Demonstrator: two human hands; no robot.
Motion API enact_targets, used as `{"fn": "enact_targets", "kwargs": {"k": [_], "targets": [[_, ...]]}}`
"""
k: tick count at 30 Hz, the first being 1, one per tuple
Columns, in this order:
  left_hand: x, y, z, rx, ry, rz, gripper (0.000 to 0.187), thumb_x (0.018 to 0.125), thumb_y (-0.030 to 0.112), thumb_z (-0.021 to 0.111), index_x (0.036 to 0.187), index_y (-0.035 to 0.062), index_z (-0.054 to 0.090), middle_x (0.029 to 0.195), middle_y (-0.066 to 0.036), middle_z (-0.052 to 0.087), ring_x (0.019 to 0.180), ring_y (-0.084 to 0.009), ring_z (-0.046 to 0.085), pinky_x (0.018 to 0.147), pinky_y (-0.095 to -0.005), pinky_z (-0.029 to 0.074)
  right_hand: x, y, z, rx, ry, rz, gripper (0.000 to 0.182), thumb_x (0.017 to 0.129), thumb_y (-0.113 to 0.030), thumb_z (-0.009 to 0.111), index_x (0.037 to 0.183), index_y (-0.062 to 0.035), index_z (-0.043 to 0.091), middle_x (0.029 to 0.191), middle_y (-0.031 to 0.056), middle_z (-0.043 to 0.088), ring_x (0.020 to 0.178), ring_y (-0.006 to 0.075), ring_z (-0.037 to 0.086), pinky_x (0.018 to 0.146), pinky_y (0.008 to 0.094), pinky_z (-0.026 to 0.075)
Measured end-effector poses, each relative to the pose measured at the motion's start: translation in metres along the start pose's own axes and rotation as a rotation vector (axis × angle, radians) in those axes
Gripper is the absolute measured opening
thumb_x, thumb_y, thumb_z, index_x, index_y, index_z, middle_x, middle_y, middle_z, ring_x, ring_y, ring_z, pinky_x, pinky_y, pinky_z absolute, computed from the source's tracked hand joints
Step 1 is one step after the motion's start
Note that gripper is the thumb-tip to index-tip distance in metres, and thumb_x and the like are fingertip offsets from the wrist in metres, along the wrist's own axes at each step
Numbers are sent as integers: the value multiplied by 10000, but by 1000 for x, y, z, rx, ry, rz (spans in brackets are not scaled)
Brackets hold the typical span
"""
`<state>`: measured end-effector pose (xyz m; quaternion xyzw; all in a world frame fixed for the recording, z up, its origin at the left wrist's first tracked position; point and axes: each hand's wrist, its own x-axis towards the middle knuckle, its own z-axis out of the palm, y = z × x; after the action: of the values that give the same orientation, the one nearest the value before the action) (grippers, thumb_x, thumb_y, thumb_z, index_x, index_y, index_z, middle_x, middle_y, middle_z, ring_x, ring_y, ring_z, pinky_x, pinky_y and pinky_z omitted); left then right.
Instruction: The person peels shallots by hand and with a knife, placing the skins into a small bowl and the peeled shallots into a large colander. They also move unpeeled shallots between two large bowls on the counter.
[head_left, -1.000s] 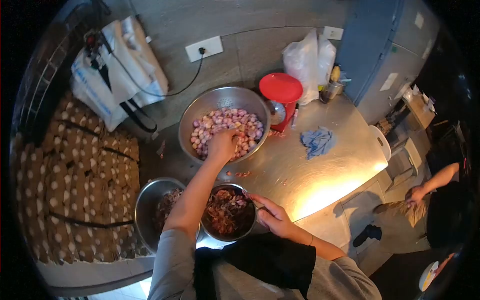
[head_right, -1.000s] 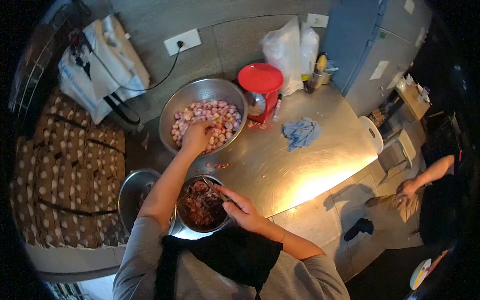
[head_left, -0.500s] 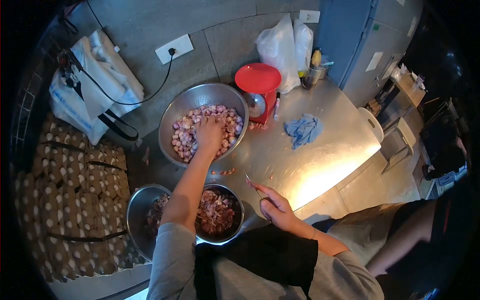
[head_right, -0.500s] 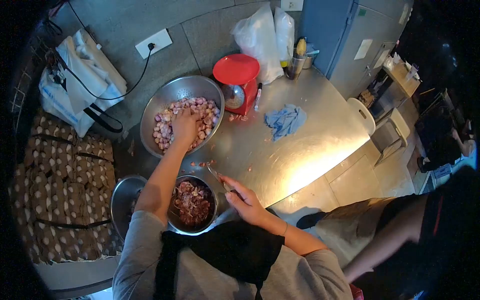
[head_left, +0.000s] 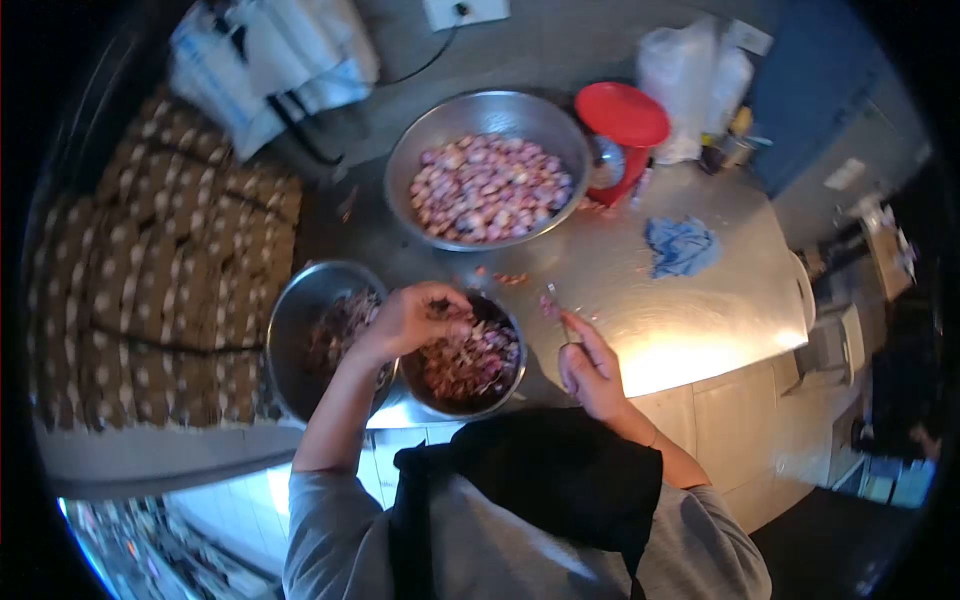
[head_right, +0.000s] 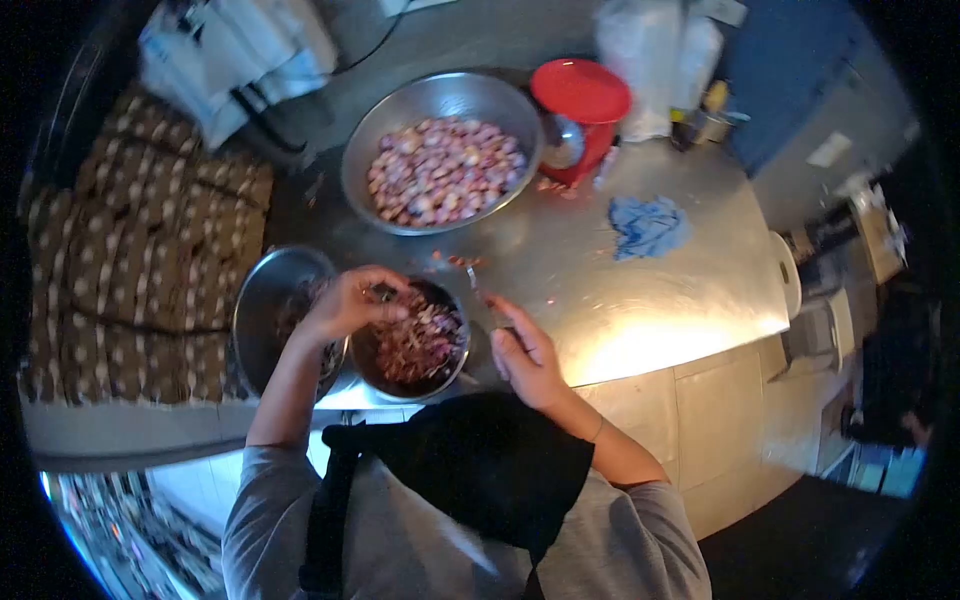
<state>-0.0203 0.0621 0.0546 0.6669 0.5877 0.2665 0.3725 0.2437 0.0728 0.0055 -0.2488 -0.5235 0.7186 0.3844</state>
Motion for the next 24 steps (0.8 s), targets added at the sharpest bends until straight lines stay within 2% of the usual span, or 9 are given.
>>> {"fn": "enact_targets", "kwargs": {"k": [3,5,7,10,13,17,20,23,24], "targets": [[-25,-16,-17,-204,302,-306,168,764,125,655,894,32,604,779,-24,607,719,-88,582,625,-210,449,5,-1,6,-19,-49,27,443,911,-208,429,1302,-39,310,566,-43,378,465,33,345,439,165,290],[-39,-42,-40,-206,541,-269,154,756,124,651,884,45,618,759,-31,618,689,-100,591,599,-218,451,8,0,8,-42,-80,20,445,911,-210,430,1303,-38,308,567,-42,377,467,33,344,443,165,291],[-56,-94,-63,322,734,-196,160,701,99,674,849,50,634,753,-56,635,663,-121,603,580,-256,462,8,0,11,-30,-97,51,450,910,-213,433,1304,-38,305,567,-41,374,472,34,340,446,166,283],[-84,-133,-71,-9,604,-650,161,653,107,690,805,68,650,768,-82,644,679,-166,619,618,-287,477,11,-2,13,-22,-118,67,457,910,-210,434,1306,-30,296,571,-37,375,477,35,333,449,168,273],[-98,-154,-58,366,509,-548,184,643,183,703,786,76,659,790,-92,647,702,-208,624,658,-307,485,11,4,14,-8,-88,96,461,911,-200,429,1311,-22,284,572,-36,373,477,36,331,451,168,275],[-91,-234,-30,412,438,-584,308,658,267,696,880,61,640,874,-112,640,786,-233,611,700,-321,468,8,6,26,-54,-97,106,448,914,-186,410,1310,-19,282,548,-28,365,448,42,322,424,171,270],[-74,-207,-28,161,357,-679,371,639,284,710,915,54,615,890,-124,629,831,-226,601,721,-315,454,7,11,38,-76,-74,79,424,916,-168,384,1303,-22,291,505,-15,355,398,50,311,377,176,261],[-74,-207,-22,96,312,-607,429,627,320,719,939,55,590,842,-124,620,802,-221,593,723,-315,451,3,11,52,-50,-71,127,427,916,-169,393,1307,-28,293,529,-25,361,421,46,318,401,172,269],[-74,-211,-21,14,360,-558,399,647,296,708,944,59,586,850,-115,617,793,-211,589,714,-308,454,1,12,55,-67,-82,147,433,916,-179,403,1309,-32,294,551,-31,369,444,42,329,425,169,279]]}}
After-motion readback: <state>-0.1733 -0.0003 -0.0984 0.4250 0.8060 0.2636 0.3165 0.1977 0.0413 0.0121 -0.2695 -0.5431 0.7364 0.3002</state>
